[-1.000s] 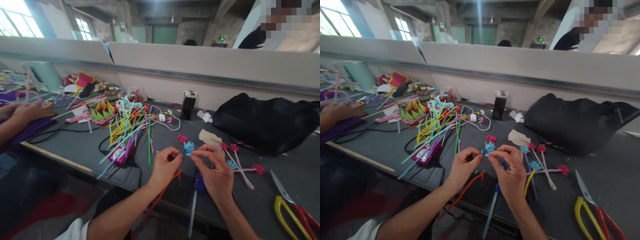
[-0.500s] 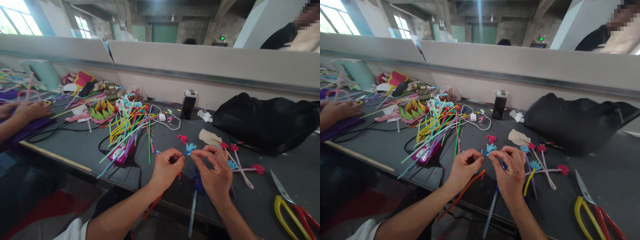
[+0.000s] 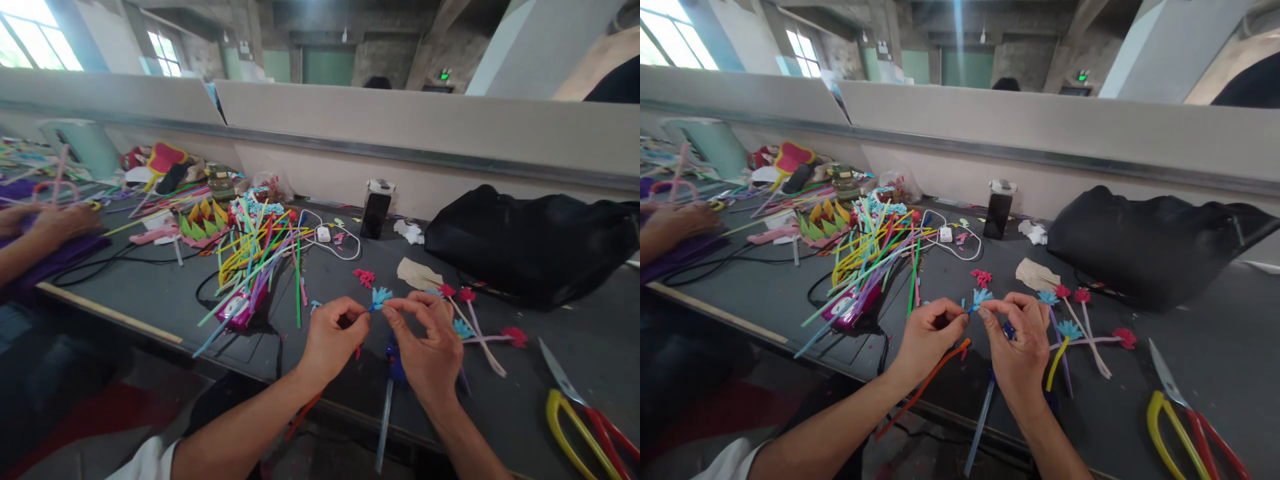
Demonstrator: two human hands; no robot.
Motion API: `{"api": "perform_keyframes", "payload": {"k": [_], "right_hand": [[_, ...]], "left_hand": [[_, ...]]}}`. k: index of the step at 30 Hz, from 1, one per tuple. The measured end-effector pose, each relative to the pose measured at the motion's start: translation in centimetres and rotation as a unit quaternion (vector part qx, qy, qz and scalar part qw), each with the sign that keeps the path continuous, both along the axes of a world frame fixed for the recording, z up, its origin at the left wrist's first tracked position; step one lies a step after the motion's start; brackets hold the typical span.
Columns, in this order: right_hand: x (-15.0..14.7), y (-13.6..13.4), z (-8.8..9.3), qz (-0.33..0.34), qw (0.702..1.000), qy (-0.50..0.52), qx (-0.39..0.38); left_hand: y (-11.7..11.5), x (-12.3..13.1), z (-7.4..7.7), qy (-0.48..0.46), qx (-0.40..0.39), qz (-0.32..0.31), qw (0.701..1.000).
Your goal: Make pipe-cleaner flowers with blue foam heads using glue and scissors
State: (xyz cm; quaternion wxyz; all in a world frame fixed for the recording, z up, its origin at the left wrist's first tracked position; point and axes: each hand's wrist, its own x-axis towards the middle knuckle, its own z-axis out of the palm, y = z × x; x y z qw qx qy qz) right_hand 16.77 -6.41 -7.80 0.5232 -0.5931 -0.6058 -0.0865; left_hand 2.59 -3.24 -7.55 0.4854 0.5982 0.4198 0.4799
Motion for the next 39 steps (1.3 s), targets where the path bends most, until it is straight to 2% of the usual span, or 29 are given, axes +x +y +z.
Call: {"api": "perform_keyframes", "payload": {"k": [39], "right_hand": [[-0.13,0.18,-0.13,-0.024,1.0,-0.013,-0.004]], "left_hand": [[-0.07,-0.14,-0.21,0.022,0.037,-0.004,0.999]]}}
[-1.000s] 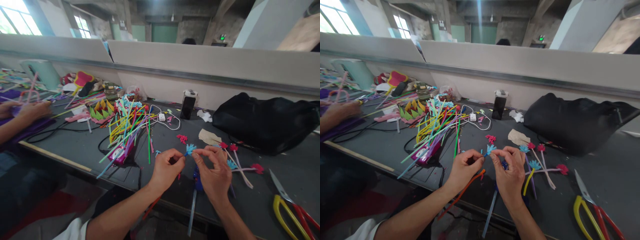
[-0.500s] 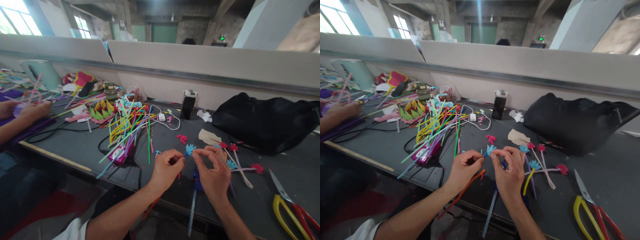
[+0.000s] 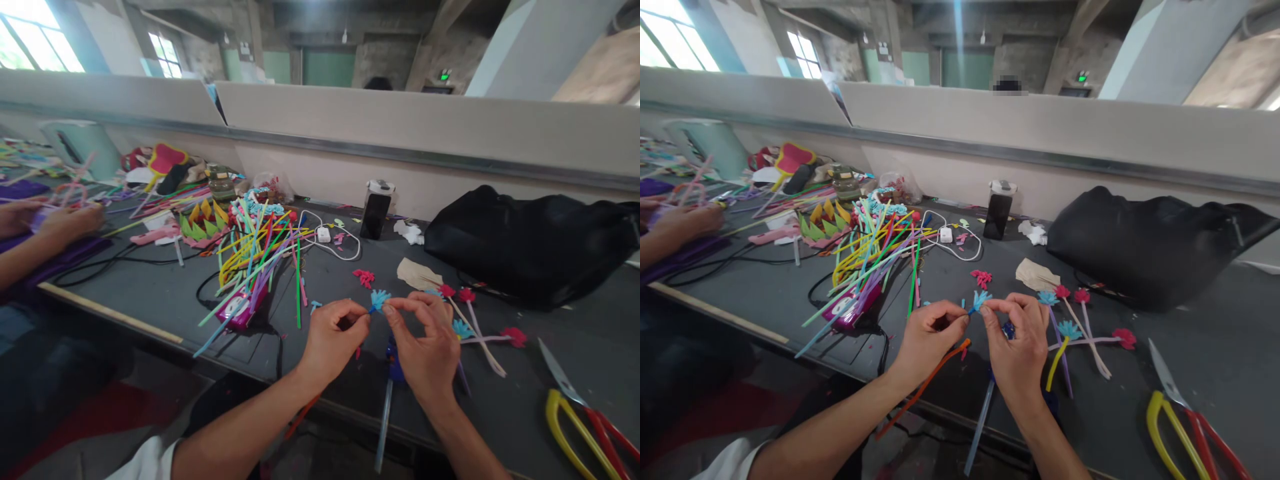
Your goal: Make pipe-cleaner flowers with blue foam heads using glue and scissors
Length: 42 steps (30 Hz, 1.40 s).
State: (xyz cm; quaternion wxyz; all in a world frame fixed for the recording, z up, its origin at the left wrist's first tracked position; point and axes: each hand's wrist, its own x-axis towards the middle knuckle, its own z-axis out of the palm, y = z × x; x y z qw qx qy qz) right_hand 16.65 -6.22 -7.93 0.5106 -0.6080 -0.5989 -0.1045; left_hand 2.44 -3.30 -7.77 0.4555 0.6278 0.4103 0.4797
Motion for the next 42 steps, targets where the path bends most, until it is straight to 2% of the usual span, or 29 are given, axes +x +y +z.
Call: {"api": "perform_keyframes", "payload": {"k": [8,12,18,23,27,37,42], "right_hand": [[0.1,-0.1,-0.1,0.002,1.0,0.005,0.0],[0.0,0.0,0.0,0.002,1.0,0.014,0.0],[0.0,-0.2,0.6,0.024,0.999,0.025,0.027],[0.3,-0.3,0.8,0.021,0.998,0.032,0.05],[0.3,-0.2,0.6,0.017,0.998,0.038,0.048],[0.4,-0.3,0.3,0.022,0.998,0.039,0.048],[0.6,0.2,0.0,0.017,0.999,0.045,0.026]], "left_hand": [[0.1,0.0,-0.3,0.006,0.0,-0.003,1.0],[0.0,0.0,-0.2,-0.009,-0.024,-0.005,1.0],[0.0,0.1,0.4,-0.067,-0.13,-0.014,0.989],[0.6,-0.2,0.2,-0.167,-0.261,-0.06,0.949],[1.0,-0.6,0.1,-0.2,-0.318,-0.095,0.922],[1.0,-0.7,0.1,-0.249,-0.334,-0.118,0.901],[1.1,-1.1,0.1,-0.263,-0.32,-0.123,0.902]]}}
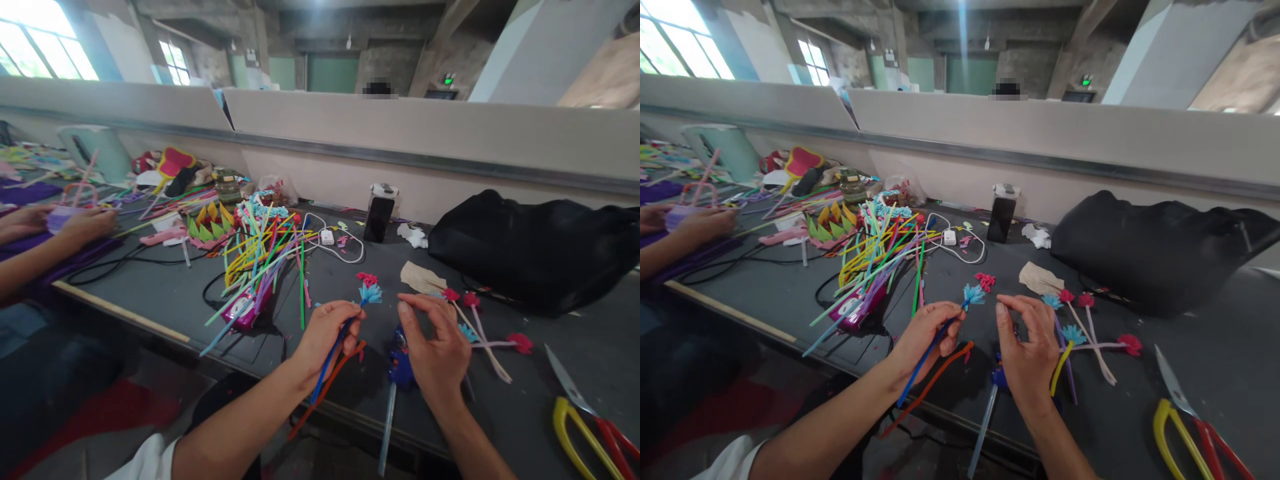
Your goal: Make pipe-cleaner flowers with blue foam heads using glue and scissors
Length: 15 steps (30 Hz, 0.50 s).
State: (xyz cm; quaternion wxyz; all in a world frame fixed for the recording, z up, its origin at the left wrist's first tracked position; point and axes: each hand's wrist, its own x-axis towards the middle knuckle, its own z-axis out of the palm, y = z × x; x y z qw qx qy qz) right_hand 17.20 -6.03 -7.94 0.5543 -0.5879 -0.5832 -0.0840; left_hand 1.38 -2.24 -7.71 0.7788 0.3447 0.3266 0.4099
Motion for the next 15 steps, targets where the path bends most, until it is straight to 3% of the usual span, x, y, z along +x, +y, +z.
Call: {"api": "perform_keyframes", "payload": {"k": [6,10,15], "right_hand": [[0.4,0.6,-1.3,0.068,0.988,-0.013,-0.139],[-0.1,1.8,-1.8,0.123,0.96,-0.038,-0.247],[-1.9,4.3,-1.3,0.151,0.929,-0.115,-0.317]], "left_hand": [[0.5,-1.1,0.5,-0.007,0.037,0.036,0.999],[1.4,-2.5,0.7,-0.01,0.099,0.112,0.989],[2.4,-4.5,0.3,-0.013,0.125,0.18,0.976]]}}
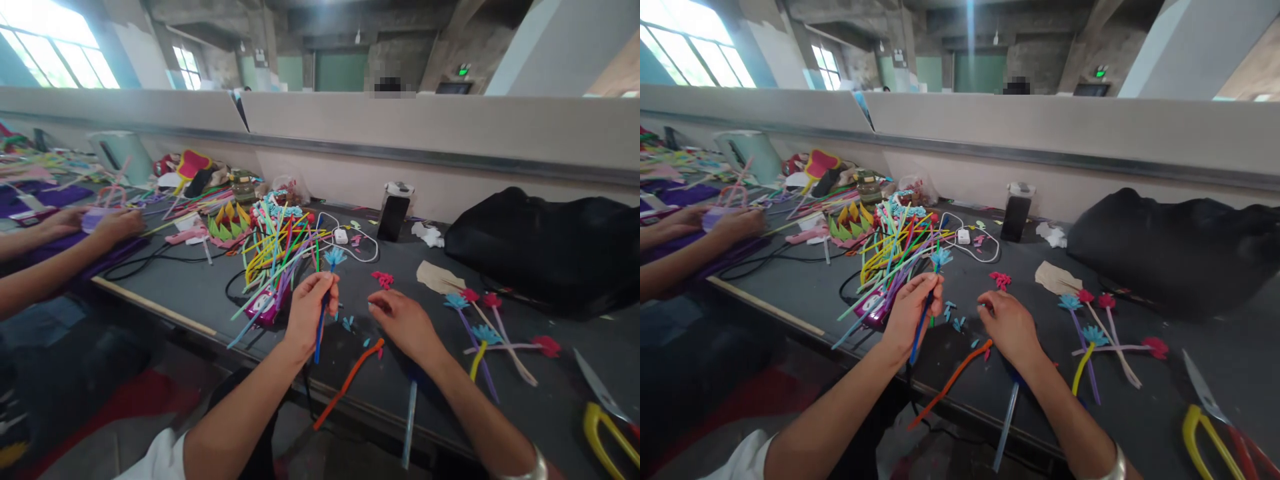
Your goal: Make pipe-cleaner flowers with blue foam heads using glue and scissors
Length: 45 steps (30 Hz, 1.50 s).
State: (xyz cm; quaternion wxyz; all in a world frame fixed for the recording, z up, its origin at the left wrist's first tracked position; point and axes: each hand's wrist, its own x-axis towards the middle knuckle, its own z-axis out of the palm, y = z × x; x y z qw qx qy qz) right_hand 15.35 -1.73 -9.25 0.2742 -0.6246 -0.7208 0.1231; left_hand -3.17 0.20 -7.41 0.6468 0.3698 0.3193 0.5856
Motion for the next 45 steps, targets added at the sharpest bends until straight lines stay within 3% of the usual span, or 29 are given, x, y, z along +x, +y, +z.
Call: {"api": "perform_keyframes", "payload": {"k": [6,12,15,20,24,30,34,40,45], "right_hand": [[-2.3,1.1,0.6,0.03,0.994,-0.098,-0.047],[0.4,1.6,0.7,-0.086,0.984,-0.148,-0.049],[1.3,2.2,0.3,-0.1,0.982,-0.143,-0.075],[-0.1,3.3,-0.7,-0.084,0.983,-0.115,-0.113],[-0.3,3.2,-0.4,-0.046,0.99,-0.067,-0.115],[1.6,-2.1,1.7,-0.04,0.998,0.038,-0.037],[2.3,-5.2,3.2,-0.057,0.987,0.121,0.085],[3.0,-5.9,4.1,0.0,0.978,0.063,0.2],[3.3,-5.9,4.1,-0.045,0.965,0.023,0.257]], "left_hand": [[0.1,-0.7,-0.1,-0.003,-0.001,-0.004,1.0],[-0.3,-0.5,0.4,-0.006,-0.037,-0.004,0.999],[-0.5,-0.2,0.4,-0.005,-0.03,-0.011,0.999],[-0.8,0.5,0.2,0.002,-0.037,-0.022,0.999],[-1.1,1.0,0.4,0.008,-0.055,-0.051,0.997],[-1.8,1.9,0.6,0.041,-0.065,-0.088,0.993],[-2.4,3.2,0.7,0.063,-0.089,-0.103,0.989],[-2.8,5.3,0.5,0.07,-0.107,-0.134,0.983],[-2.9,6.3,0.0,0.082,-0.117,-0.145,0.979]]}}
